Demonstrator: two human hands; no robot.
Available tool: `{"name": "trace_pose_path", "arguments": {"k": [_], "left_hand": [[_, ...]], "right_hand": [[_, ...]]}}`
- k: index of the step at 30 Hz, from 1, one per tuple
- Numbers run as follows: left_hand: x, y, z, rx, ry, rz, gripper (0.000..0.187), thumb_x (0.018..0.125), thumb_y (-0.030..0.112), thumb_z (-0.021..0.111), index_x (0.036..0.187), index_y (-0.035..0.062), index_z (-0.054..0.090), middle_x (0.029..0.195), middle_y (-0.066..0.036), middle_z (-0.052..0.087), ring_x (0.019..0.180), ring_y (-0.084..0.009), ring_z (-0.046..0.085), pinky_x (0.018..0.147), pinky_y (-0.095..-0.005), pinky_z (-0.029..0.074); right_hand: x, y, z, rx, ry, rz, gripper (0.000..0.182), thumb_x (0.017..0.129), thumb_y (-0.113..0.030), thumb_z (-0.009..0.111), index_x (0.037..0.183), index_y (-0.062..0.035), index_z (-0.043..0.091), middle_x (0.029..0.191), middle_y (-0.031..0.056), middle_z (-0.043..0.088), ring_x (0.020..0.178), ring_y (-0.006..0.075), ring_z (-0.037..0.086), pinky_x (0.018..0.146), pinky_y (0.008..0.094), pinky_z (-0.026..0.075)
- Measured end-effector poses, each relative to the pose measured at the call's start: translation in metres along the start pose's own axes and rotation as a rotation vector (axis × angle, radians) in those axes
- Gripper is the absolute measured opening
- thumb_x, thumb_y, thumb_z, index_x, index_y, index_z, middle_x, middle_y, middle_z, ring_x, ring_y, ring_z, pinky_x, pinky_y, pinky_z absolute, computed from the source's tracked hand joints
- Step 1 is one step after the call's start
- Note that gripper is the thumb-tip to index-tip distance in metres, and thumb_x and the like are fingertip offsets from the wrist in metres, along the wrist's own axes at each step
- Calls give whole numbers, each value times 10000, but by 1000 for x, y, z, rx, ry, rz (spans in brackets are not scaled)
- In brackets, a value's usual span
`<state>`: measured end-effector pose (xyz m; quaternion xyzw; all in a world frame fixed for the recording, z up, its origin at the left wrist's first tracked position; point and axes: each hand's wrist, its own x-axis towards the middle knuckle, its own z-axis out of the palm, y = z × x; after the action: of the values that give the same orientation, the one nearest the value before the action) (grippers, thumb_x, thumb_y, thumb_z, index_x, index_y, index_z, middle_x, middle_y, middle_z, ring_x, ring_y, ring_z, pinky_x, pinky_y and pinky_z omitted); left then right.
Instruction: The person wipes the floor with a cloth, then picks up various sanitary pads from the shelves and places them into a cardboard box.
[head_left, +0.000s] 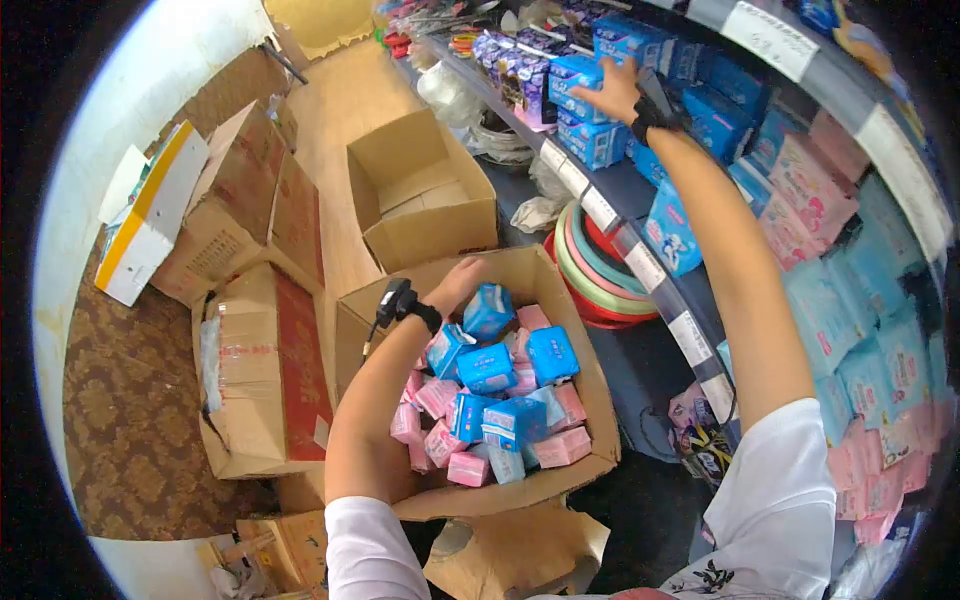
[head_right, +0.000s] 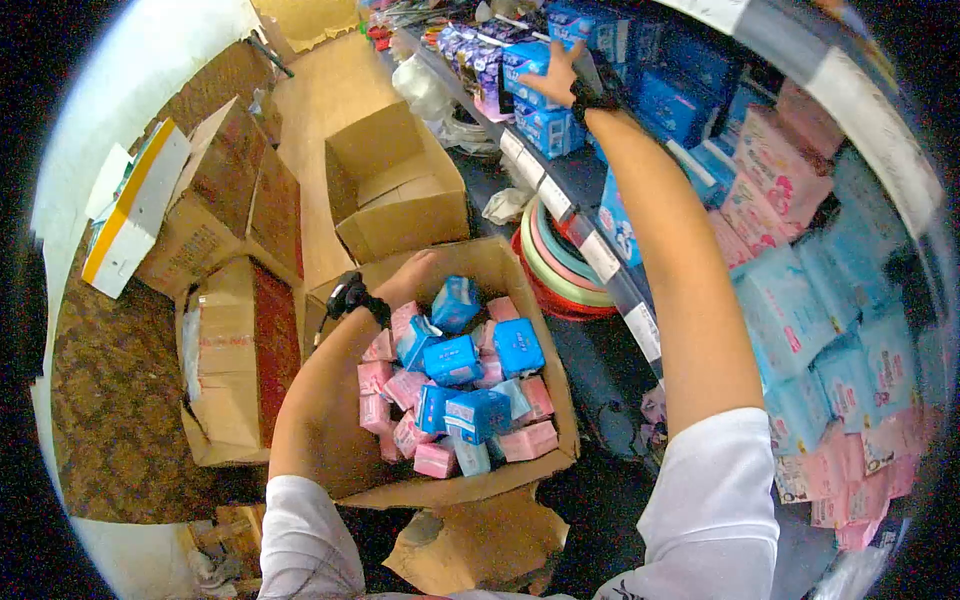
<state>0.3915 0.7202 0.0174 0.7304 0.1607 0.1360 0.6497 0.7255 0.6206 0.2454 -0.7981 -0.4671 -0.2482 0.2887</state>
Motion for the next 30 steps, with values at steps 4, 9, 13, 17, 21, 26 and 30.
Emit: {"name": "trace_pose_path", "arguments": {"k": [4,9,13,17,21,26,30], "left_hand": [[21,34,21,149,-30,48,357,837,291,445,1069,25,502,1069,-89,520,986,-216,487,811,-306,396],[69,85,43,-262,150,-270,554,814,528,365,1157,102,457,1168,-76,455,1060,-233,418,856,-376,351],[85,106,29,-877,101,-175,656,819,573,316,1241,75,380,1212,-127,446,1090,-305,412,918,-429,300],[61,96,-5,-553,6,-309,653,809,582,323,1219,82,412,1190,-104,472,1048,-259,442,898,-379,327],[34,63,-15,-280,-112,-385,572,824,528,353,1220,122,428,1183,-58,489,1006,-218,461,864,-370,327],[-8,32,-12,-276,-88,-534,517,835,471,389,1210,119,440,1173,-44,500,1030,-199,455,886,-380,322],[-70,13,-4,-15,-38,-441,455,832,384,438,1142,57,497,1131,-91,512,1066,-231,453,888,-342,360]], "right_hand": [[21,2,7,-27,-104,-27,899,537,-587,674,1120,54,435,1062,306,459,998,416,464,842,432,404],[20,-5,-15,-64,-307,-183,802,557,-485,704,1118,25,442,1018,193,537,925,282,546,756,333,446],[-12,-61,-71,279,-757,-260,776,602,-537,680,1117,0,462,1041,158,523,956,252,514,808,321,420],[-7,-34,-44,258,-742,-23,890,552,-658,625,1118,9,459,1157,242,452,1078,329,456,886,392,385],[-34,-13,16,-238,-489,-24,1033,536,-630,643,1246,43,311,1142,301,441,1072,376,456,893,413,378],[-36,-36,15,-356,-353,200,936,547,-553,648,1226,23,360,1139,292,449,1052,381,470,860,405,408],[-38,-35,-2,-256,-366,-121,705,580,-455,653,1120,-39,475,986,243,537,930,354,531,813,398,434]]}}
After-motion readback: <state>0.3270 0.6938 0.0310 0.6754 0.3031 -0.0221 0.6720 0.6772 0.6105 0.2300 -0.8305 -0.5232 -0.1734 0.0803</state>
